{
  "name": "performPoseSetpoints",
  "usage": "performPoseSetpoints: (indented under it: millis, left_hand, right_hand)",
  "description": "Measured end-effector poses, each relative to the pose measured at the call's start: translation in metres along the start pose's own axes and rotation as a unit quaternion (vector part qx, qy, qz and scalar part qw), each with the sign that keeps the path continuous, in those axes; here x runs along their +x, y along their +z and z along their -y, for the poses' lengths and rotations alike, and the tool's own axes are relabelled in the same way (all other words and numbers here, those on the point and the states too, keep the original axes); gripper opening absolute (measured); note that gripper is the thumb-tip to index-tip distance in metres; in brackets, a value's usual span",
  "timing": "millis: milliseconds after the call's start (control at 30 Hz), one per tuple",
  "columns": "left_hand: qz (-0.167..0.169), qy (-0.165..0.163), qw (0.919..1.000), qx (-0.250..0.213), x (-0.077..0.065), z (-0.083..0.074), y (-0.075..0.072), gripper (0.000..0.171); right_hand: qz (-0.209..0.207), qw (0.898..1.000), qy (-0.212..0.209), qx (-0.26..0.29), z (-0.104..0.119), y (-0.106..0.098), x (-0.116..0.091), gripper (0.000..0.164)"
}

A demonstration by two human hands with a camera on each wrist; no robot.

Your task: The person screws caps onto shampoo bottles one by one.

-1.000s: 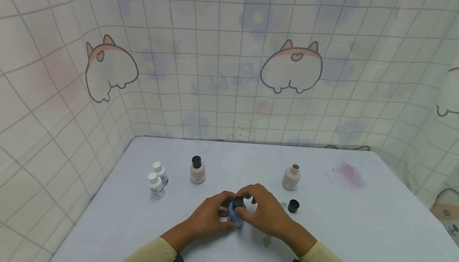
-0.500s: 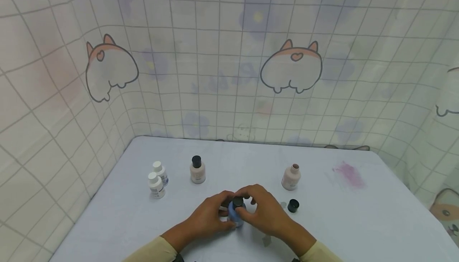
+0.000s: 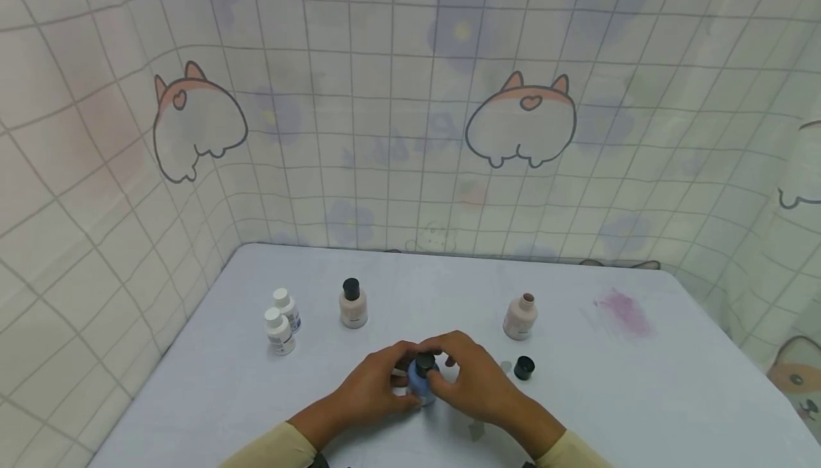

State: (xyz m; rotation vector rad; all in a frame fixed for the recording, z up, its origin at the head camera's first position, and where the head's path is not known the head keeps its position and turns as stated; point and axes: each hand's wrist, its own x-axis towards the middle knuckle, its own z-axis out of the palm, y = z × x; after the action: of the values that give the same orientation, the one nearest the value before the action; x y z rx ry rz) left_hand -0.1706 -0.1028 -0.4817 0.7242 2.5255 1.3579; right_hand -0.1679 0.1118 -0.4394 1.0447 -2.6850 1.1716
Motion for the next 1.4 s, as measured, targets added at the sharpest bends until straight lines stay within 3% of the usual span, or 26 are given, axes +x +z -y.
performPoseSetpoints:
  millis: [167, 333, 500, 1067, 1400]
  left_hand:
    - [-0.003, 0.001, 1.0, 0.005, -0.0005, -0.0009, 0.0007, 0.067]
    - [-0.003, 0.004, 1.0, 0.005, -0.0013, -0.0003, 0.0005, 0.07]
    - [-0.002, 0.01, 0.9999, 0.004, -0.001, 0.0007, 0.0004, 0.068]
    - [-0.006, 0.001, 0.9999, 0.013, -0.0012, -0.0008, 0.0001, 0.067]
    - [-0.013, 0.013, 0.9996, 0.022, -0.0032, -0.0034, 0.0001, 0.067]
  right_hand:
    - [-0.011, 0.999, 0.03, -0.015, 0.002, 0.001, 0.001, 0.035]
    - [0.0, 1.0, -0.007, -0.008, 0.0009, -0.0004, -0.0003, 0.042]
    - [0.007, 1.0, -0.021, -0.003, 0.0005, -0.0009, -0.0009, 0.039]
    - [0.003, 1.0, 0.008, -0.024, 0.0048, -0.0035, -0.0026, 0.039]
    - [-0.014, 0.999, 0.028, -0.026, 0.004, 0.0012, -0.0053, 0.038]
